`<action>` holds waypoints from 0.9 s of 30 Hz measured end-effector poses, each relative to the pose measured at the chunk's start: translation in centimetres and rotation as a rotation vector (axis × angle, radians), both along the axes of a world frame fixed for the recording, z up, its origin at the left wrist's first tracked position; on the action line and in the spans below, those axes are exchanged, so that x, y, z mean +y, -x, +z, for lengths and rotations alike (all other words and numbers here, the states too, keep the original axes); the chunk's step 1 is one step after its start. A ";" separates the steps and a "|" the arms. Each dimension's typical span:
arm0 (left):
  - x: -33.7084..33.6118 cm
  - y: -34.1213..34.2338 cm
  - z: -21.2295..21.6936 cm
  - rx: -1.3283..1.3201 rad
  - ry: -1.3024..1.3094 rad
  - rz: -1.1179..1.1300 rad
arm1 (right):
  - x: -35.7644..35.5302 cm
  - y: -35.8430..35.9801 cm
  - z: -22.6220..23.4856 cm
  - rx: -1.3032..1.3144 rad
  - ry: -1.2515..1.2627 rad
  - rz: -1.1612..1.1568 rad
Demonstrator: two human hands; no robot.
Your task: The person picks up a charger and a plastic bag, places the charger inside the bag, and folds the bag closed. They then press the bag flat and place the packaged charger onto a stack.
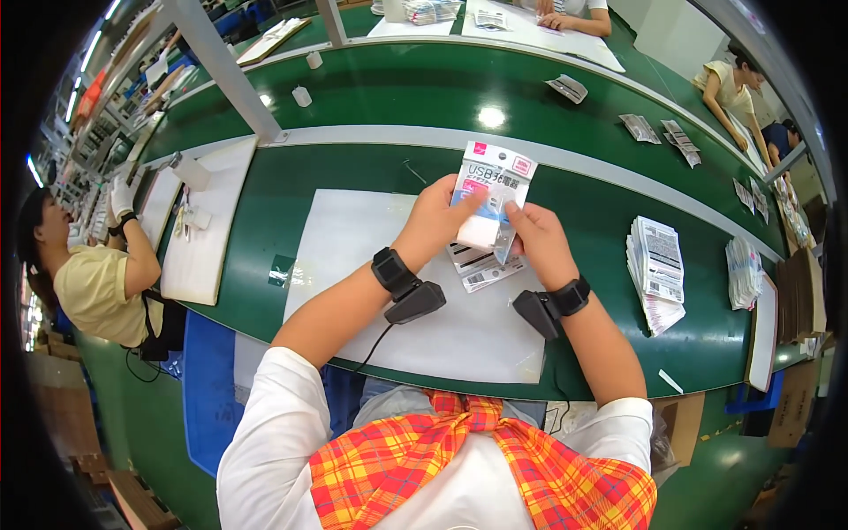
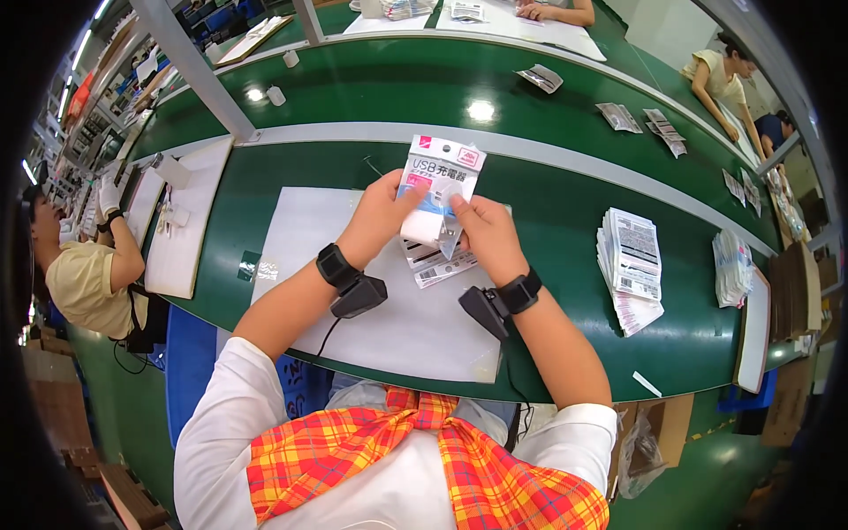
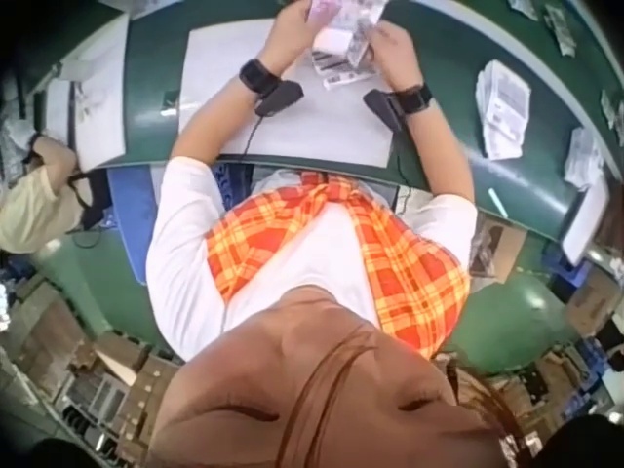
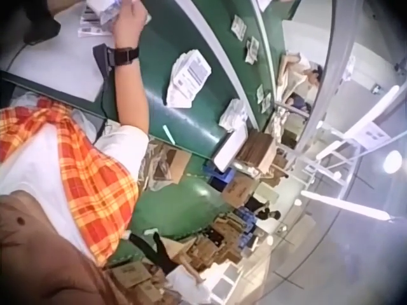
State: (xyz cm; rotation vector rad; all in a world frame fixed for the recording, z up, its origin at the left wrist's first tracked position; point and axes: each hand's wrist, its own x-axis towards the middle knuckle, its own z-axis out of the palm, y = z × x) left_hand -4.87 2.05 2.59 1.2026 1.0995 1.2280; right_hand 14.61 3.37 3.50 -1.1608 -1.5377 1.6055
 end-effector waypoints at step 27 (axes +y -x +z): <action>-3.6 1.2 -3.1 1.135 -0.469 -0.310 | -3.4 0.6 -3.1 -0.584 -0.778 0.410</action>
